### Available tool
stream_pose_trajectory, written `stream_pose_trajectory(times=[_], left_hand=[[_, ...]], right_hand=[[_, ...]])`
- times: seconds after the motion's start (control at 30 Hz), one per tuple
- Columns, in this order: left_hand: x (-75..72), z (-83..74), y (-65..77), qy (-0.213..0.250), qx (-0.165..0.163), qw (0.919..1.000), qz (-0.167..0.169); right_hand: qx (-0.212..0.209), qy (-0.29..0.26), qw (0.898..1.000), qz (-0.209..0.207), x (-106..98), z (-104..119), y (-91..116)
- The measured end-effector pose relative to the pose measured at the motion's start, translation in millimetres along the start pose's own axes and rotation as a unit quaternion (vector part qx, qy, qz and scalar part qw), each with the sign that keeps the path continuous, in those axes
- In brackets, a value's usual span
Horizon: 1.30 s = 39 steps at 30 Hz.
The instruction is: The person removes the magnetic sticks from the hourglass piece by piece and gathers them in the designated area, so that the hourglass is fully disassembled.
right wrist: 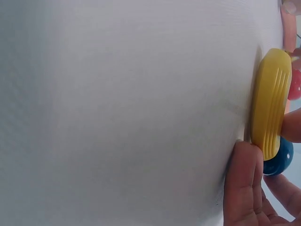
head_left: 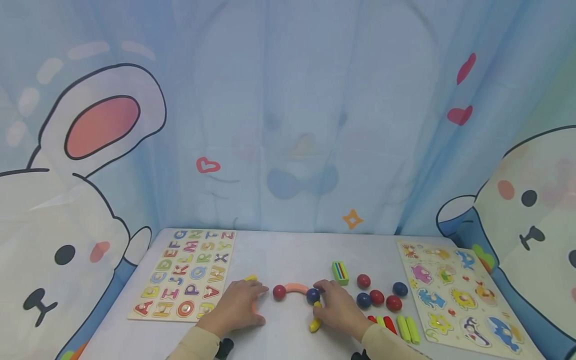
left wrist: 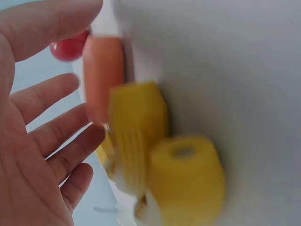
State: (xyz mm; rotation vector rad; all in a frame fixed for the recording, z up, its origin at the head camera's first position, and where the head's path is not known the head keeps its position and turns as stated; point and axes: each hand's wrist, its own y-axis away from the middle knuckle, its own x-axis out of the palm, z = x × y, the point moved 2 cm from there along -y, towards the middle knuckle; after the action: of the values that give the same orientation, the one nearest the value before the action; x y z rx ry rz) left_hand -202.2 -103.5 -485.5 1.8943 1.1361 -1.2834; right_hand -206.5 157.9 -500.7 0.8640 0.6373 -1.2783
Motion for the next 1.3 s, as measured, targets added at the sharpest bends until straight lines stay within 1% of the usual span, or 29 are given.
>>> stream_pose_trajectory(times=[0.07,0.1,0.2,0.27,0.4,0.5,0.57,0.63,0.73,0.83,0.93,1.03,1.07,1.13,1.2,1.3], left_hand=[[2.7,-4.8,-3.7,0.013,0.009,0.9999,0.000],[3.5,-7.7,-5.5,0.027,0.010,0.9996,0.004],[5.9,-15.3,-9.8,0.069,0.013,0.9973,0.022],[6.5,-18.0,-11.1,0.088,0.007,0.9955,0.034],[5.7,-18.1,-11.2,0.101,-0.005,0.9940,0.041],[6.5,-18.2,-10.2,0.119,-0.017,0.9910,0.058],[7.8,-19.1,-10.0,0.128,-0.018,0.9893,0.068],[9.0,-20.5,-9.6,0.121,-0.016,0.9902,0.068],[8.8,-22.5,-10.2,0.092,0.003,0.9945,0.050],[8.3,-24.4,-11.2,0.063,0.022,0.9972,0.035],[9.0,-25.6,-12.2,0.044,0.039,0.9979,0.028],[10.4,-27.0,-12.5,0.040,0.048,0.9976,0.029],[10.9,-27.3,-12.6,0.042,0.050,0.9974,0.030],[12.9,-27.6,-12.9,0.052,0.048,0.9970,0.033],[14.8,-27.5,-13.2,0.062,0.042,0.9967,0.033],[17.3,-26.9,-14.2,0.064,0.035,0.9971,0.023]], right_hand=[[-0.001,-0.003,1.000,0.000,0,0,0],[-0.002,-0.005,1.000,0.000,0,0,0],[-0.006,-0.011,1.000,0.000,0,0,0],[-0.009,-0.018,1.000,-0.002,-1,0,1],[-0.019,-0.032,0.999,-0.012,-3,1,2],[-0.020,-0.048,0.998,-0.017,-5,2,1],[-0.017,-0.059,0.998,-0.021,-5,3,-1],[-0.012,-0.064,0.998,-0.025,-5,5,-3],[-0.012,-0.063,0.997,-0.033,-5,6,-6],[-0.021,-0.053,0.998,-0.037,-6,6,-5],[-0.039,-0.043,0.997,-0.048,-9,8,-1],[-0.067,-0.054,0.995,-0.059,-12,14,8],[-0.079,-0.065,0.993,-0.056,-13,17,10],[-0.104,-0.088,0.990,-0.031,-12,21,15],[-0.122,-0.116,0.986,0.015,-8,24,19],[-0.118,-0.154,0.977,0.094,2,25,22]])
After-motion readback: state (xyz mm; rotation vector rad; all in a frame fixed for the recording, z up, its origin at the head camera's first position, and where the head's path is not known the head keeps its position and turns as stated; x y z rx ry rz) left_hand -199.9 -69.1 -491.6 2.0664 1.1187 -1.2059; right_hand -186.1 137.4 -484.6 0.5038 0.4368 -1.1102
